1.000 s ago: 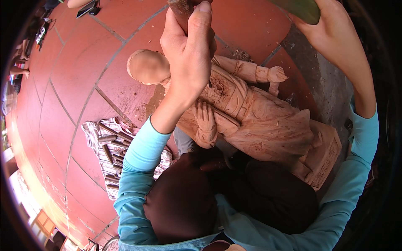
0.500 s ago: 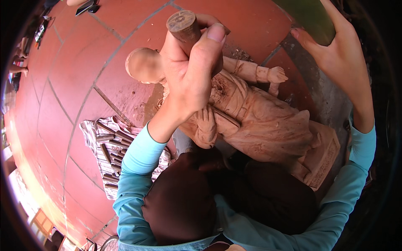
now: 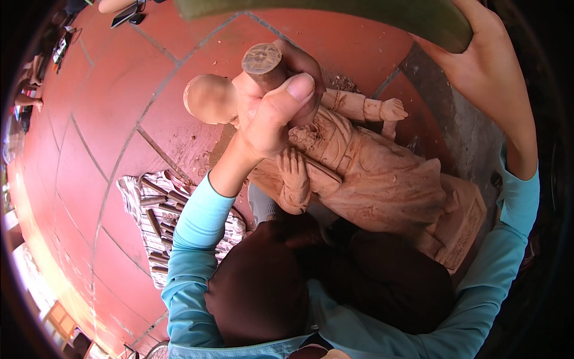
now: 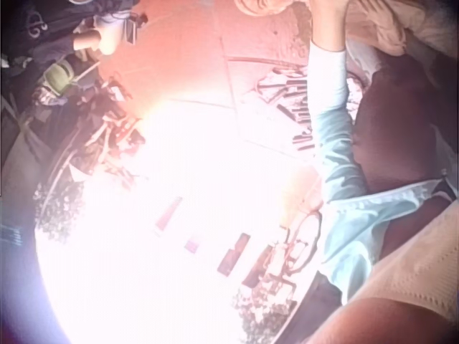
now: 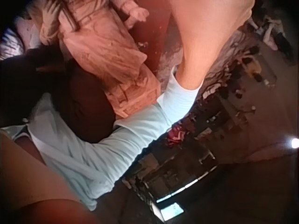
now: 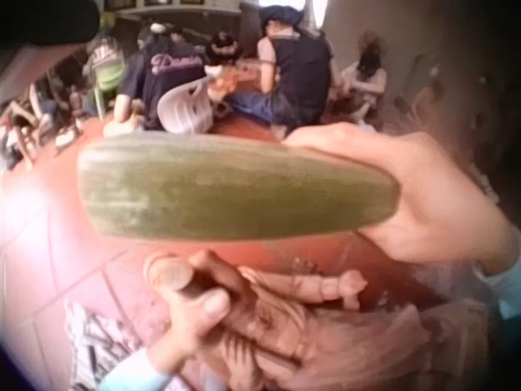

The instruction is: The person carves a wooden statue of a seated figure using a chisel and a green mallet. They repeatedly strike the chisel to shape the wood, occasionally switching tools from a collection laid out on a cloth nearby.

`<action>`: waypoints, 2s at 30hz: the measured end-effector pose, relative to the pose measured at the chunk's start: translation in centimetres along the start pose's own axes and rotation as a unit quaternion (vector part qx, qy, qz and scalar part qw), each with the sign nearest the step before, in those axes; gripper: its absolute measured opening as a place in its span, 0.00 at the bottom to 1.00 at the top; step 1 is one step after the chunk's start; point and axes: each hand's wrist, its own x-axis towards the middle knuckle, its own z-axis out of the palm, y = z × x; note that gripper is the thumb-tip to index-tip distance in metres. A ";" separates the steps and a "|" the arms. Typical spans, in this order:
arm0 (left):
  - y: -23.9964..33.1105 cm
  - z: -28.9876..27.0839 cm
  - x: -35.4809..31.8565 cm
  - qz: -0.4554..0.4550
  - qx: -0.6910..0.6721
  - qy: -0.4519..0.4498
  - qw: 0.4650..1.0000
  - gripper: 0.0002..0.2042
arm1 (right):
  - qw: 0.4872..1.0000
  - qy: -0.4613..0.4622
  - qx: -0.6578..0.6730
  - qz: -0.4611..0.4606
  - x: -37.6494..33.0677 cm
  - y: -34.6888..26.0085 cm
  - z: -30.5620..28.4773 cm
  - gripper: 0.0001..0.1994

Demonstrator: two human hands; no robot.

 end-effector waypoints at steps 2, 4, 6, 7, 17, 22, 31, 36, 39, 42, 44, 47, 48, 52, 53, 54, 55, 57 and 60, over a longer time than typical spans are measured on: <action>0.1 -0.2 0.0 0.005 -0.004 0.000 1.000 0.09 | 1.000 0.024 0.009 -0.004 0.3 -1.4 0.8 0.22; 0.2 0.7 -0.4 -0.008 -0.006 0.077 0.997 0.09 | 0.998 0.065 -0.006 -0.006 0.9 -2.5 1.7 0.21; 0.2 1.4 -0.8 0.000 -0.004 0.144 0.990 0.10 | 0.995 0.005 -0.078 -0.054 0.6 -1.5 0.7 0.21; 0.1 1.6 -1.0 0.013 -0.002 0.172 0.985 0.10 | 0.993 0.003 -0.097 -0.072 0.3 -0.5 0.9 0.21; -0.4 0.9 -0.3 0.066 0.054 0.296 0.951 0.07 | 0.995 0.030 0.098 0.021 -2.0 2.3 1.7 0.30; -1.1 2.3 0.7 0.119 0.219 0.315 0.916 0.11 | 0.986 0.111 0.019 0.121 -0.9 -2.2 2.7 0.31; -2.6 3.0 1.0 0.086 0.206 0.263 0.939 0.18 | 0.944 0.071 0.118 0.300 -0.2 -1.6 -1.3 0.28; -2.2 2.3 1.4 0.019 0.190 0.263 0.946 0.18 | 0.967 0.097 -0.042 0.231 1.0 0.9 1.6 0.25; -2.4 2.4 1.9 -0.010 0.187 0.225 0.956 0.18 | 0.998 -0.010 -0.042 0.040 -0.7 2.6 -0.9 0.25; -2.8 1.9 2.0 -0.014 0.176 0.206 0.962 0.17 | 0.975 0.135 -0.152 0.091 -0.5 1.1 2.4 0.25; -2.9 2.0 2.1 -0.023 0.170 0.217 0.961 0.17 | 0.984 0.039 -0.154 0.087 -0.8 0.0 0.9 0.25; -2.4 2.2 2.2 -0.034 0.169 0.213 0.962 0.15 | 0.995 0.061 -0.069 0.036 -1.2 1.1 0.9 0.24; -2.5 2.2 2.1 -0.033 0.171 0.213 0.961 0.14 | 0.995 0.092 -0.033 0.030 -1.2 1.1 1.1 0.24; -2.5 0.6 2.4 -0.054 0.186 0.217 0.957 0.10 | 0.994 0.048 -0.079 0.065 -1.1 2.0 1.6 0.24; -2.4 -0.4 2.7 -0.070 0.164 0.256 0.950 0.10 | 0.992 0.029 -0.096 0.074 -1.8 2.9 1.5 0.25; -2.3 -1.3 3.0 -0.088 0.142 0.295 0.941 0.10 | 0.990 0.011 -0.113 0.083 -2.6 3.8 1.4 0.25; -2.1 -2.3 3.1 -0.101 0.175 0.332 0.921 0.09 | 0.991 0.043 -0.075 0.101 -3.6 4.4 2.2 0.25; -1.2 -1.8 2.6 -0.069 0.254 0.322 0.909 0.10 | 0.985 0.074 -0.012 0.154 -4.7 5.2 2.8 0.25; -0.5 -0.9 2.8 -0.016 0.464 0.137 0.875 0.10 | 0.971 0.065 0.054 0.223 -6.6 4.7 3.6 0.26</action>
